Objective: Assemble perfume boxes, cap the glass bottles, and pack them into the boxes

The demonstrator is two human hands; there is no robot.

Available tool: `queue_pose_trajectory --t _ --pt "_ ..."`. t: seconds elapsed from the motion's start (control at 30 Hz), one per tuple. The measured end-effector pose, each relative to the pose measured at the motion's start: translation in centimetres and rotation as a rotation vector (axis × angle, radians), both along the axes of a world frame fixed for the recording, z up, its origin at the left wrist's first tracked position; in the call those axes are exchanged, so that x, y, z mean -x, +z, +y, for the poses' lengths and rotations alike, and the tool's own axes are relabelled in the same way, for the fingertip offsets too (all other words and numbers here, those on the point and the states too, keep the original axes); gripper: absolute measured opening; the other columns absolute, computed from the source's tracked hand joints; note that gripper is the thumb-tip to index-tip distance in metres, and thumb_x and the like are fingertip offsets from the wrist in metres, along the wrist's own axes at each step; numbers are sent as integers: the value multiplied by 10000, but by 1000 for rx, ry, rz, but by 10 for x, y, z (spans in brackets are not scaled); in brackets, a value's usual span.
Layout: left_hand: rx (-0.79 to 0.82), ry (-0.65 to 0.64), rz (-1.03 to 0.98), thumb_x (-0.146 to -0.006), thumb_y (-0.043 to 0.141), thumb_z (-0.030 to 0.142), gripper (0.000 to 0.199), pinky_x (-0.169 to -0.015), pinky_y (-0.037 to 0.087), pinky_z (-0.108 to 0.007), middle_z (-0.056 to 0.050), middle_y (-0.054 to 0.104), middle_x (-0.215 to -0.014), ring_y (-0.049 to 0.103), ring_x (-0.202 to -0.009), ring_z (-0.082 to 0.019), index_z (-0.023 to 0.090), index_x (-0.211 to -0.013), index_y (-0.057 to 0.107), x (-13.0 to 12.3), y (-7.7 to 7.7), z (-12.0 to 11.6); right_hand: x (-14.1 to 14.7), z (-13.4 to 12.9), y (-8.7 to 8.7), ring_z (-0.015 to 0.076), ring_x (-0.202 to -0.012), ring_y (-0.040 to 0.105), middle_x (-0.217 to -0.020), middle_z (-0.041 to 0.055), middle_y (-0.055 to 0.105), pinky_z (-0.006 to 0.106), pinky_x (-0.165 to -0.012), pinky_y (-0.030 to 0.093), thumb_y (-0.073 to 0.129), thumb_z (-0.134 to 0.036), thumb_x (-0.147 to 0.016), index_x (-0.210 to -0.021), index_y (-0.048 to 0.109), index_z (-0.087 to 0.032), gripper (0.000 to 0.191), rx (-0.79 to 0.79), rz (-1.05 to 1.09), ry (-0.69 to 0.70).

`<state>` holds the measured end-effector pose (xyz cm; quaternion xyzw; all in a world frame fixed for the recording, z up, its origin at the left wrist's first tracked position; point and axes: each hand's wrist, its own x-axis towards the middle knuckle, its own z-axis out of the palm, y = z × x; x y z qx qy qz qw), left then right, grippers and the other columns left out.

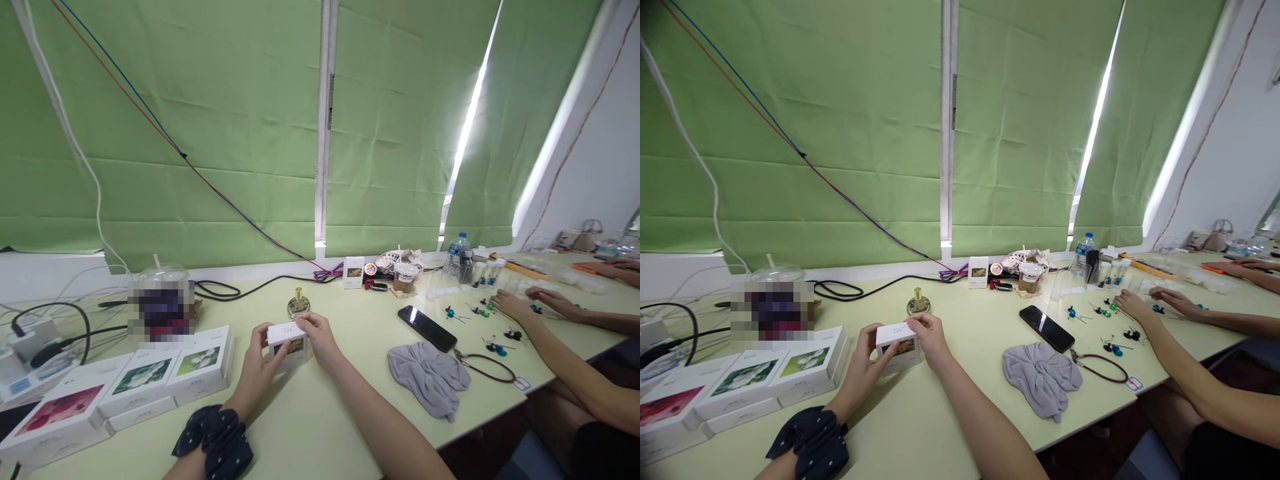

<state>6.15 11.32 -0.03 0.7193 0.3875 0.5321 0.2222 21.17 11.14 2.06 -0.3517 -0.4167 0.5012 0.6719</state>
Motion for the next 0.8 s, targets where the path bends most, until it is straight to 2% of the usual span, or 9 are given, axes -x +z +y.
queue_pose_trajectory --t 0.13,0.27,0.43,0.67,0.8 --pt "-78 67 -28 -781 636 423 435 -856 528 -425 -82 573 -1068 607 -986 -234 213 -1115 453 -4 1 -3 1 1 -1 131 -635 512 -658 -13 631 247 -631 362 671 -292 -609 -655 670 -165 136 27 11 -9" --pt "-108 130 -136 -712 713 417 510 -858 532 -448 -87 568 -1065 609 -986 -245 208 -1083 432 -9 -2 -3 2 2 -1 128 -627 500 -641 -17 619 244 -626 356 677 -291 -589 -644 662 -164 139 44 25 -15" --pt "-73 129 -89 -733 687 442 423 -838 537 -439 -78 590 -1056 614 -968 -240 209 -1027 492 -8 -3 -2 2 3 -2 126 -623 493 -637 -16 617 242 -618 352 675 -294 -585 -634 658 -164 140 45 41 -2" --pt "-140 167 -20 -753 651 462 360 -764 539 -393 -66 602 -1002 602 -936 -236 201 -982 556 -6 5 -6 2 3 -2 128 -638 495 -645 -14 615 239 -617 362 684 -309 -596 -644 662 -161 158 38 52 8" --pt "-47 178 -74 -738 663 476 397 -794 540 -436 -64 600 -979 605 -920 -241 199 -995 540 -10 3 -7 2 2 -2 130 -633 497 -652 -15 617 245 -621 367 694 -320 -601 -647 654 -169 163 25 55 22"
